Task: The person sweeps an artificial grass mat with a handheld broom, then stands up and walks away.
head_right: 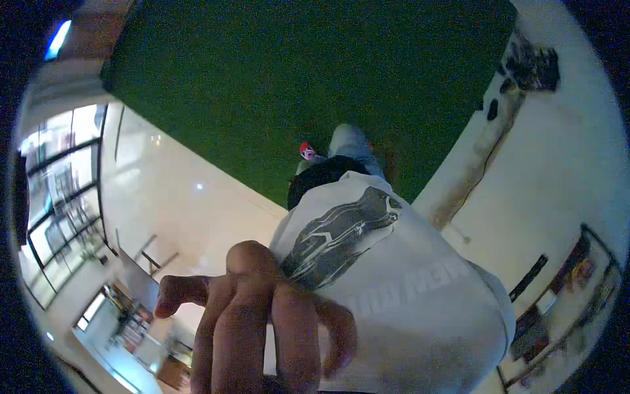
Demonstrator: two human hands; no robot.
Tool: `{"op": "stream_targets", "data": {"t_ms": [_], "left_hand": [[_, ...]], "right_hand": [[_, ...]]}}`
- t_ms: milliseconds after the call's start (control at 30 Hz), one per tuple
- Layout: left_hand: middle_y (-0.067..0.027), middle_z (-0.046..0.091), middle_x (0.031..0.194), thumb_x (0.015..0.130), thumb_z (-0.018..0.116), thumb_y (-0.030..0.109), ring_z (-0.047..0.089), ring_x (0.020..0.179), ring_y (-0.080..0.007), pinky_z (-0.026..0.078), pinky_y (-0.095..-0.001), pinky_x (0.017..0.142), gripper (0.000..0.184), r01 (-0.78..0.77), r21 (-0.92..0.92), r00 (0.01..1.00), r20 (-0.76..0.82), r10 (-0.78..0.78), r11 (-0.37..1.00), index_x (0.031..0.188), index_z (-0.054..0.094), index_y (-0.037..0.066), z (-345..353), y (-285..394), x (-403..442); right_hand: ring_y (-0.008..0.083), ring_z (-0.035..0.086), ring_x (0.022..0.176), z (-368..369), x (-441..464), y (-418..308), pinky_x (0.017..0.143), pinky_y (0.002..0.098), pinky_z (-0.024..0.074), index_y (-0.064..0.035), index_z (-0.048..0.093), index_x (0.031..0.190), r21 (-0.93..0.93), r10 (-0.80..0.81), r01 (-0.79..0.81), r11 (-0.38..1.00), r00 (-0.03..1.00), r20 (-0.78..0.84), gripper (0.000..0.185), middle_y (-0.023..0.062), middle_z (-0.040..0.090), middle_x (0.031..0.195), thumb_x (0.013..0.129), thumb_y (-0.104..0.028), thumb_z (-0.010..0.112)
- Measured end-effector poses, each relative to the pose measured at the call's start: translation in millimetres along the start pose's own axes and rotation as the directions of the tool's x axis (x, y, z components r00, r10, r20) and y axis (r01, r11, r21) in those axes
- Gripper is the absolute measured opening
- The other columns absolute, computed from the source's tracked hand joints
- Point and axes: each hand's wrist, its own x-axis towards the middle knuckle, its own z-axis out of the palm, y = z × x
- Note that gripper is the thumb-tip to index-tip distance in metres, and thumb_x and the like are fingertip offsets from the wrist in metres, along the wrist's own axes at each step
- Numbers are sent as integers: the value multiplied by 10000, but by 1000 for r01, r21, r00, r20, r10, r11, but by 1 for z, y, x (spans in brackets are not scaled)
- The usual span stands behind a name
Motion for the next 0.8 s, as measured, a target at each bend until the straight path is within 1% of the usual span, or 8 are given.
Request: {"op": "stream_targets", "data": {"t_ms": [67, 233, 400, 500, 567, 667, 733, 800], "left_hand": [[-110, 646, 984, 930, 336, 440, 603, 810, -310, 412, -519, 755, 404, 49, -85, 996, 76, -42, 995, 1147, 527, 159, -21, 21, 18], [-105, 656, 1015, 943, 293, 466, 609, 834, -353, 404, -571, 752, 417, 167, -23, 982, 91, -165, 986, 1240, 451, 220, -58, 69, 44], [-167, 647, 982, 939, 319, 457, 609, 817, -410, 432, -587, 724, 419, 603, -66, 796, 103, -596, 795, 1265, 381, 201, -123, 103, 100], [-166, 601, 1059, 935, 340, 415, 581, 908, -387, 417, -584, 798, 413, 531, -79, 847, 60, -527, 844, 1227, 440, 139, -173, 115, 120], [-165, 533, 1166, 927, 365, 374, 533, 1013, -373, 380, -593, 870, 410, 531, 41, 847, -39, -530, 846, 1208, 474, 96, -210, 146, 131], [-162, 396, 1361, 909, 400, 319, 430, 1188, -366, 289, -630, 980, 411, 596, 332, 800, -167, -576, 731, 1204, 500, 52, -282, 220, 145], [-151, 525, 1203, 922, 421, 317, 520, 1066, -337, 390, -530, 912, 378, 590, 704, 792, -412, -451, 395, 1181, 513, 56, -329, 233, 150], [-136, 582, 1136, 919, 459, 290, 553, 1027, -301, 437, -446, 890, 355, 583, 808, 741, -571, -354, -83, 1165, 530, 45, -391, 244, 156]], "right_hand": [[188, 586, 835, -14, 12, 34, 1020, 537, 241, -196, 547, 893, 59, -59, 51, 997, 989, 134, 207, -28, 602, 818, 798, -312, 689], [186, 584, 803, -94, 6, 34, 951, 508, 279, -168, 560, 875, -162, 436, -405, 900, 812, 388, 199, -9, 603, 798, 798, -309, 677], [184, 582, 771, -181, 13, 25, 882, 478, 317, -140, 573, 856, -445, 679, -533, 719, 676, 287, 198, 10, 604, 778, 799, -305, 666], [183, 581, 752, -238, 16, 26, 841, 460, 340, -123, 581, 845, -608, 734, -570, 553, 679, 30, 202, 22, 605, 766, 800, -303, 659], [182, 581, 739, -292, -3, 15, 813, 448, 355, -112, 587, 837, -669, 676, -651, 358, 676, -295, 206, 30, 605, 758, 800, -302, 655], [181, 579, 720, -392, -68, -12, 772, 431, 377, -95, 595, 826, -570, 290, -817, 79, 566, -771, 214, 41, 606, 746, 800, -300, 648], [180, 579, 707, -464, -126, -37, 745, 419, 393, -84, 600, 819, -435, -8, -900, 30, 435, -901, 220, 49, 606, 738, 801, -299, 643], [180, 578, 694, -520, -171, -51, 717, 407, 408, -73, 605, 811, -321, -215, -945, 64, 301, -929, 228, 57, 607, 730, 801, -298, 638]]}}
